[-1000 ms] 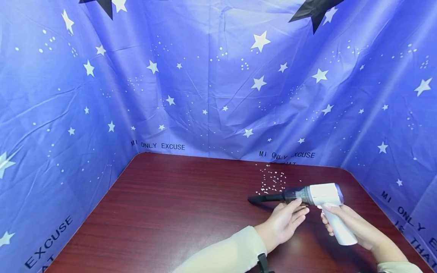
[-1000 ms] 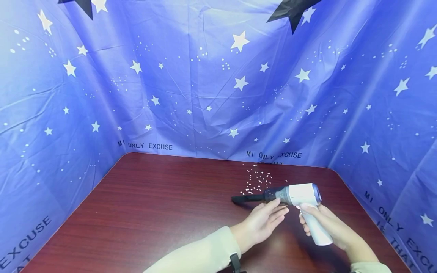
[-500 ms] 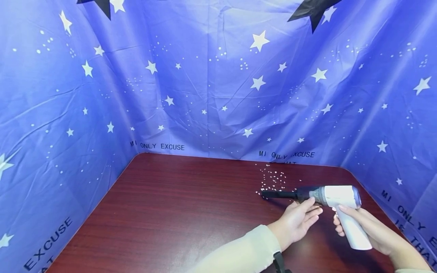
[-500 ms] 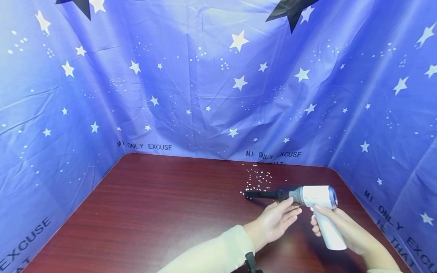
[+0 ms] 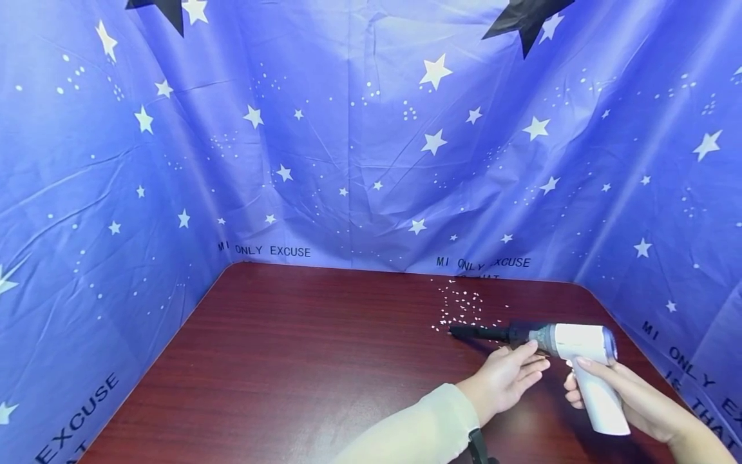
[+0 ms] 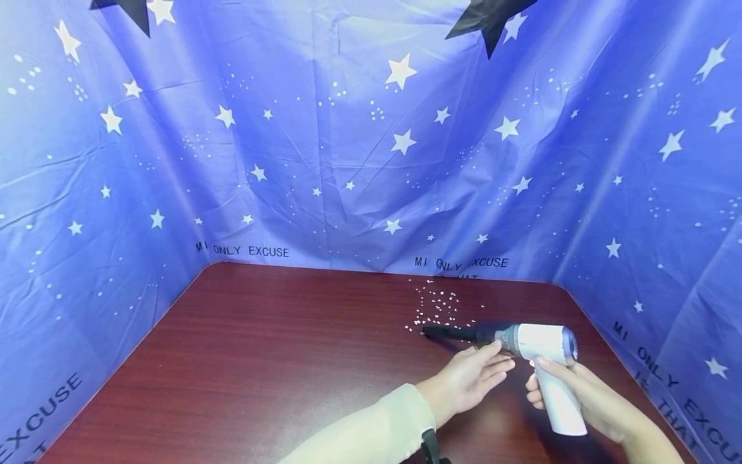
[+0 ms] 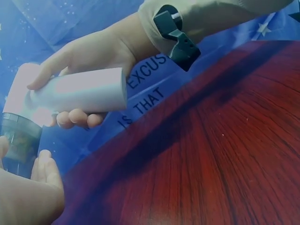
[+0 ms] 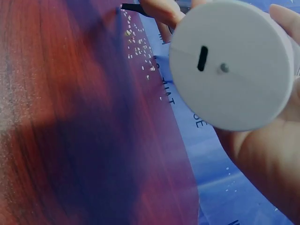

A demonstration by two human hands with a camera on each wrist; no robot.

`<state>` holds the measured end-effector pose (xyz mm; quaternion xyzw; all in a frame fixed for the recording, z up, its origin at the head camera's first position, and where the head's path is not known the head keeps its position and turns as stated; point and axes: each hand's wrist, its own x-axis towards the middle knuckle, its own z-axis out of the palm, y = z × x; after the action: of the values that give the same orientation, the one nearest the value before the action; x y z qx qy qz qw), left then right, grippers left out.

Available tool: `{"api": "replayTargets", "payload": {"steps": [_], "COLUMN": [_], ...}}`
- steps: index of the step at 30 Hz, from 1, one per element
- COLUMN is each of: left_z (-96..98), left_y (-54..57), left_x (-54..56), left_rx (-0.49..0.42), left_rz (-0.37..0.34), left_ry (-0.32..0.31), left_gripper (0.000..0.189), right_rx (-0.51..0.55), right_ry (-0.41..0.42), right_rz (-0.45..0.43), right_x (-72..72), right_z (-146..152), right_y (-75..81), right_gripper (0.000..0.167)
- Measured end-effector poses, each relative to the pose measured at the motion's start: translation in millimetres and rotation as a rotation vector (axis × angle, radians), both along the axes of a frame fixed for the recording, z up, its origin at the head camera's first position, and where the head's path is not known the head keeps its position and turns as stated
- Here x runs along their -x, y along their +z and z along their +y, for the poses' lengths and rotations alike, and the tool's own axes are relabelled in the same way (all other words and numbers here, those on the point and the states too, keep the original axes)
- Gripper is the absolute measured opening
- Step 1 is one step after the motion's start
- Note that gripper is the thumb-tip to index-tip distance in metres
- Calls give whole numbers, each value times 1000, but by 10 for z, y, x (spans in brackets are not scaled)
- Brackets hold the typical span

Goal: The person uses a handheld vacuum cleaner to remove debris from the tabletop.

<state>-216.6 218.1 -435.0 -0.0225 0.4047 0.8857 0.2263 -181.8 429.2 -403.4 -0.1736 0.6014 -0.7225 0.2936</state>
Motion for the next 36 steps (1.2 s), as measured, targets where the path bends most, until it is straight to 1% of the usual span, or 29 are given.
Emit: {"api": "replayTargets", "payload": {"steps": [6, 13, 20, 27, 30, 32, 36], "left_z": [-12, -73, -169, -264, -283, -281, -244], "left_y": [-28, -28, -46, -51, -43, -37, -22], "left_x": [-9, -12, 6, 50, 67, 75, 93], "left_rx": [24, 21, 18, 22, 20, 19, 16], "left_rz": [4, -1, -6, -3, -4, -1, 16], "left_ry": [-11, -17, 1, 5, 6, 2, -6], "left_gripper": [19, 18, 27, 31, 29, 25, 20], "right_rx": [3, 8, 22, -2, -10, -12, -3], "right_ry": [4, 15, 7, -22, -32, -35, -40], "right_rz": [-5, -5, -11, 0, 8, 14, 32], "right_x": [-14, -15, 2, 35, 44, 42, 28], "right_z": [-4, -43, -152, -262, -289, -293, -277], "right_y": [-34, -41, -70, -78, -69, -58, -36], "right_gripper": [51, 50, 48, 44, 43, 43, 45]}}
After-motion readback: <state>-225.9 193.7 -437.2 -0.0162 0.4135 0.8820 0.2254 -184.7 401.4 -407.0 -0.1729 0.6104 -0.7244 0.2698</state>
